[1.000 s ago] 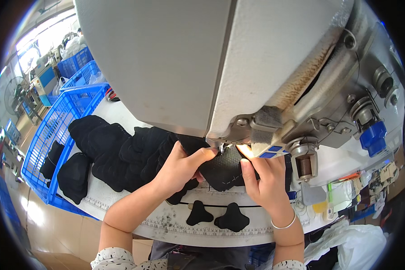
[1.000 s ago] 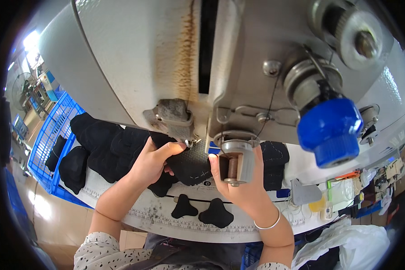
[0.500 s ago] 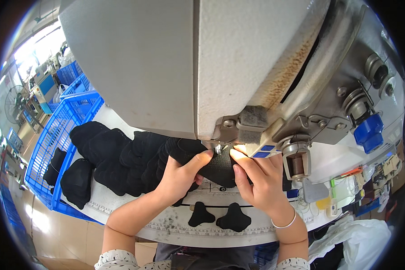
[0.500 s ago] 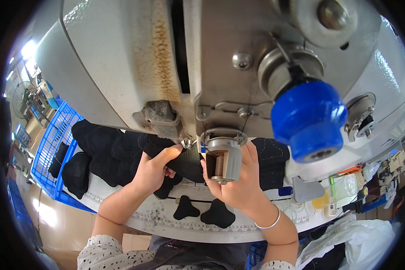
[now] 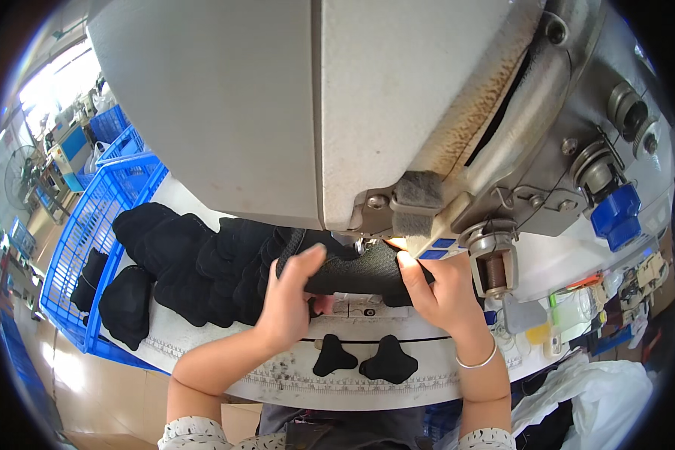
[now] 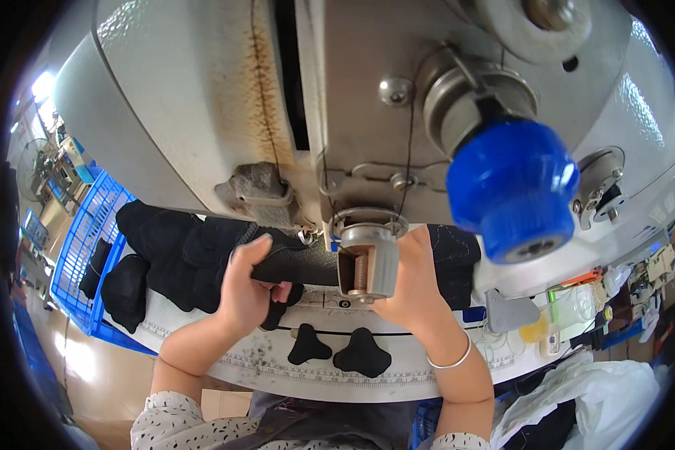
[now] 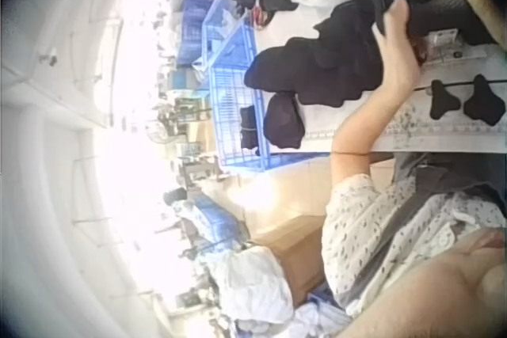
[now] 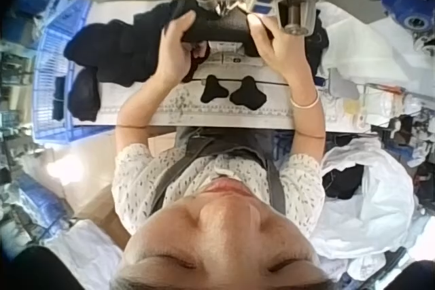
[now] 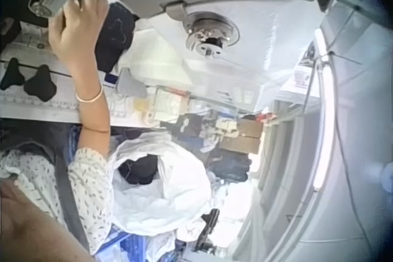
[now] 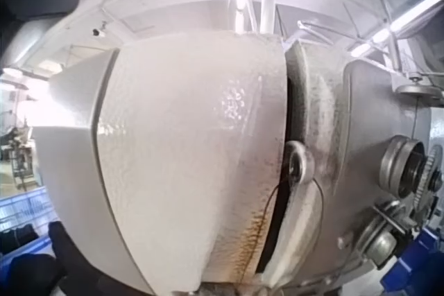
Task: The worker is using a sewing machine to stitch black mesh shoe components in a manufacturing facility.
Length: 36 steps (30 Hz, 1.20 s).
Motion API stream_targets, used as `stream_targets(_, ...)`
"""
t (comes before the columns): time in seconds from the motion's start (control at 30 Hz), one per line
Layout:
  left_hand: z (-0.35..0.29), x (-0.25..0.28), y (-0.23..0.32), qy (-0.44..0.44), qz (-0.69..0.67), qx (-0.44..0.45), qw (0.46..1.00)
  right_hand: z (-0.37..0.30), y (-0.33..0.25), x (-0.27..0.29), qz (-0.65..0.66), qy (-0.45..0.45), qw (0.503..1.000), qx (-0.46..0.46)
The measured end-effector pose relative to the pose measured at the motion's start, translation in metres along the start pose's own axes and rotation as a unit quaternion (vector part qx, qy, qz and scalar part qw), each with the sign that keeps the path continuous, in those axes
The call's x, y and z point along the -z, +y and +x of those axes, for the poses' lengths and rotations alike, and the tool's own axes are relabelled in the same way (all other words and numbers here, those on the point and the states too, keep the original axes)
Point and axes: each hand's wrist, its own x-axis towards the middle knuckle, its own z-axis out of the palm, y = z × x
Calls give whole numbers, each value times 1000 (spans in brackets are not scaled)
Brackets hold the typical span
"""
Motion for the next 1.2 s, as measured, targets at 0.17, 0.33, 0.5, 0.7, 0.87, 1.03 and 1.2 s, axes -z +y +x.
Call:
stream_targets(0.17, 7, 22, 41, -108, 189, 31, 976, -2, -8, 5, -21, -19, 1000, -12)
stream_targets(0.33, 9, 26, 38, -115, 180, -6, 977, -4, -22, -3, -95, 49, 989, 102)
stream_targets(0.5, 10, 23, 34, -117, 167, -18, 979, -3, -25, -3, -106, 46, 990, 84)
stream_targets(0.7, 3, 18, 30, -112, 152, -8, 982, -6, -20, 1, -111, 15, 992, 61)
stream_targets(0.87, -2, 12, 28, -111, 156, -8, 981, -5, -17, -1, -93, 24, 994, 54)
stream_targets(1.03, -8, 4, 13, -96, 128, -46, 986, -5, -21, 2, -106, 27, 990, 86)
stream_targets(1.2, -4, 6, 15, -91, 95, -9, 991, -5, -21, 2, -101, 19, 992, 75)
